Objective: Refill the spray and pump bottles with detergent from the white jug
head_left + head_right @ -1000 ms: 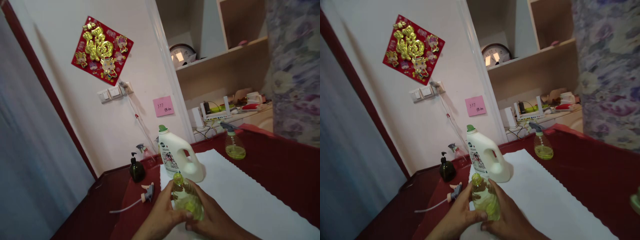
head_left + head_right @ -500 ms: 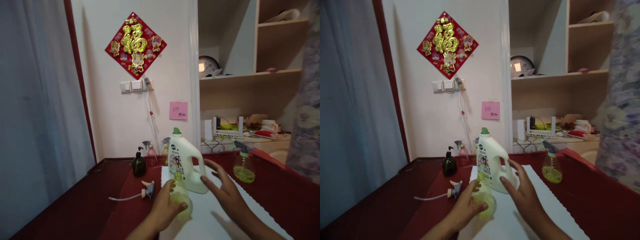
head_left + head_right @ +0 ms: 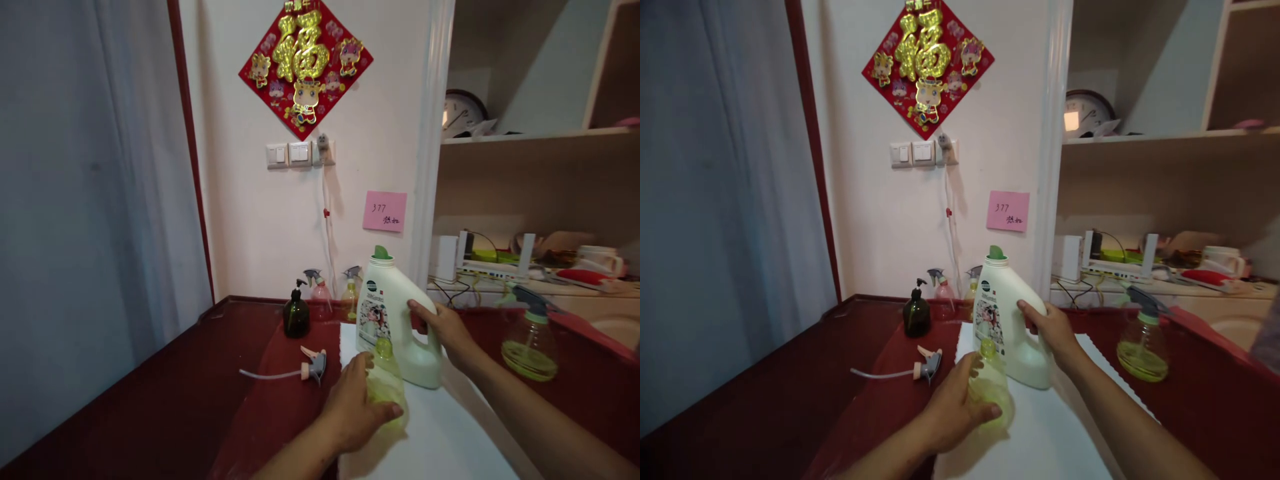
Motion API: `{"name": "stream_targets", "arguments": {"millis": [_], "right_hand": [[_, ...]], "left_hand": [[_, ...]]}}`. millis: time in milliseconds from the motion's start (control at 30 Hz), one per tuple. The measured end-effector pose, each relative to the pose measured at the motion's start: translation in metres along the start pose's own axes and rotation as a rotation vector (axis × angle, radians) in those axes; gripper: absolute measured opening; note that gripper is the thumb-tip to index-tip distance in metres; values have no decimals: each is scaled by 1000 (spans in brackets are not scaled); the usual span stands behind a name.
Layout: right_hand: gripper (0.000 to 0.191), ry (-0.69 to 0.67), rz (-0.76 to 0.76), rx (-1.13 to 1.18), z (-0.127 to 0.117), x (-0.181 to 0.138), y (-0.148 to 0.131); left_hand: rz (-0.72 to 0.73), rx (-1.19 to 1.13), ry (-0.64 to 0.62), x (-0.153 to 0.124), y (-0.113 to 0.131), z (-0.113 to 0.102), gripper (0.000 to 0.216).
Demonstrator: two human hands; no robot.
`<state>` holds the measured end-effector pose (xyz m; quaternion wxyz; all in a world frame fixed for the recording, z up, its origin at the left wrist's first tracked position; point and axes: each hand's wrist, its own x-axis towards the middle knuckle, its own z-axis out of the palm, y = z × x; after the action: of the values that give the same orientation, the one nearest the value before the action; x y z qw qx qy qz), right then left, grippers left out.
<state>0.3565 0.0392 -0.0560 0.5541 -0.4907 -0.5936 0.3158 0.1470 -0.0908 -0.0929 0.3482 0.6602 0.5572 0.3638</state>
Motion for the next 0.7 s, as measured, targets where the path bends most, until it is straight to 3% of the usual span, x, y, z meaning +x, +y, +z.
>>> {"name": "stream_targets", "arguments": {"millis": [300,500,700], "right_hand": [[48,125,-29,-52,5,-9,-16],[61,77,-27,-211,-30,-7,-35],[55,10,-76,-473,-74,-30,-63]], "left_hand": [[-16,44,-14,-3,1,-1,86],[6,59,-28,-4,2,-1,86],[23,61,-21,-3,0,0,85]]}}
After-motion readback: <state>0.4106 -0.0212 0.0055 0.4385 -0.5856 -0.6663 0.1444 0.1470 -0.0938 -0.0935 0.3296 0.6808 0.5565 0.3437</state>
